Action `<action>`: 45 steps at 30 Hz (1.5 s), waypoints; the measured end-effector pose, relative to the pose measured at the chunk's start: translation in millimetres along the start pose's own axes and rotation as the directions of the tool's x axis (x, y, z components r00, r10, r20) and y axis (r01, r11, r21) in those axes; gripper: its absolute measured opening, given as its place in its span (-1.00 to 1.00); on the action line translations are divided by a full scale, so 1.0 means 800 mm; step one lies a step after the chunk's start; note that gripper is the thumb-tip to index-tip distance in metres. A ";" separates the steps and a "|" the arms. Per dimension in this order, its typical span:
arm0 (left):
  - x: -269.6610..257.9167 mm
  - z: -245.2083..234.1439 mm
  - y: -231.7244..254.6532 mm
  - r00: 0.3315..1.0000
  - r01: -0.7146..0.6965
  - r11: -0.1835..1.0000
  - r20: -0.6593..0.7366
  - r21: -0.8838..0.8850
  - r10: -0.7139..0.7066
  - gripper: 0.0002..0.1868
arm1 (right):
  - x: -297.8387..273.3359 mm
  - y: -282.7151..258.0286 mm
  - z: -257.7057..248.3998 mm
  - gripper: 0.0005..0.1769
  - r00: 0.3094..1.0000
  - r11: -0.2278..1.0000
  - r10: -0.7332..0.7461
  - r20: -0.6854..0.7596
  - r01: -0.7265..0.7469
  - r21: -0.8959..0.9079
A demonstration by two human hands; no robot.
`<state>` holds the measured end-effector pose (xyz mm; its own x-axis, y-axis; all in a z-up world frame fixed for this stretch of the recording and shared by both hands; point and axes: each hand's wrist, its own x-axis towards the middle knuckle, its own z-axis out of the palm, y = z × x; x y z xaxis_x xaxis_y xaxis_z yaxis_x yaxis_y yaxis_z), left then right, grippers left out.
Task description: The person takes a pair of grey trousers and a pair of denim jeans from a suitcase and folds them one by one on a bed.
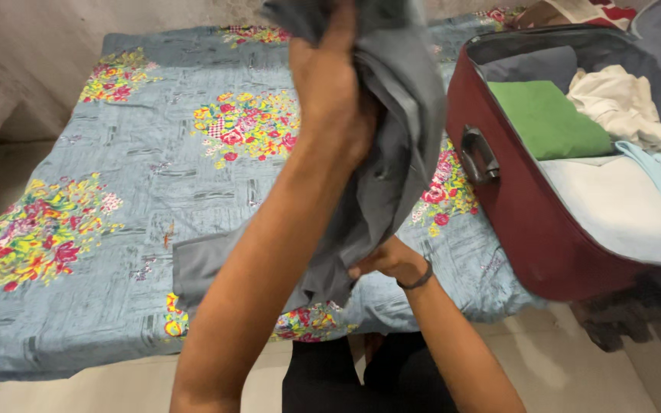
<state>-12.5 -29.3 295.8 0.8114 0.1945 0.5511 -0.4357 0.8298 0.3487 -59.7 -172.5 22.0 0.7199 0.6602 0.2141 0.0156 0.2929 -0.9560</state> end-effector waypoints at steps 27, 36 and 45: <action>-0.152 -0.113 0.112 0.953 -0.042 -0.215 -0.026 0.976 -0.303 -0.03 | 0.060 -0.299 0.056 -0.49 0.912 0.925 -0.376 -0.162 0.362 -0.110; -0.160 -0.063 0.023 0.968 -0.219 0.415 0.250 0.883 -0.022 0.37 | 0.059 -0.351 0.099 -0.62 0.952 0.944 -0.287 -0.108 0.300 0.135; -0.119 -0.058 0.056 0.999 -0.035 0.555 0.014 0.831 0.042 -0.50 | 0.031 -0.327 0.063 -0.07 0.823 0.702 -0.502 -0.268 0.207 -0.681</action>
<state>-91.1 13.3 223.7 0.7869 0.2216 0.5759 -0.5939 0.0191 0.8043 -80.9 -197.8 287.9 0.7701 0.2110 0.6020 0.6324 -0.1291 -0.7638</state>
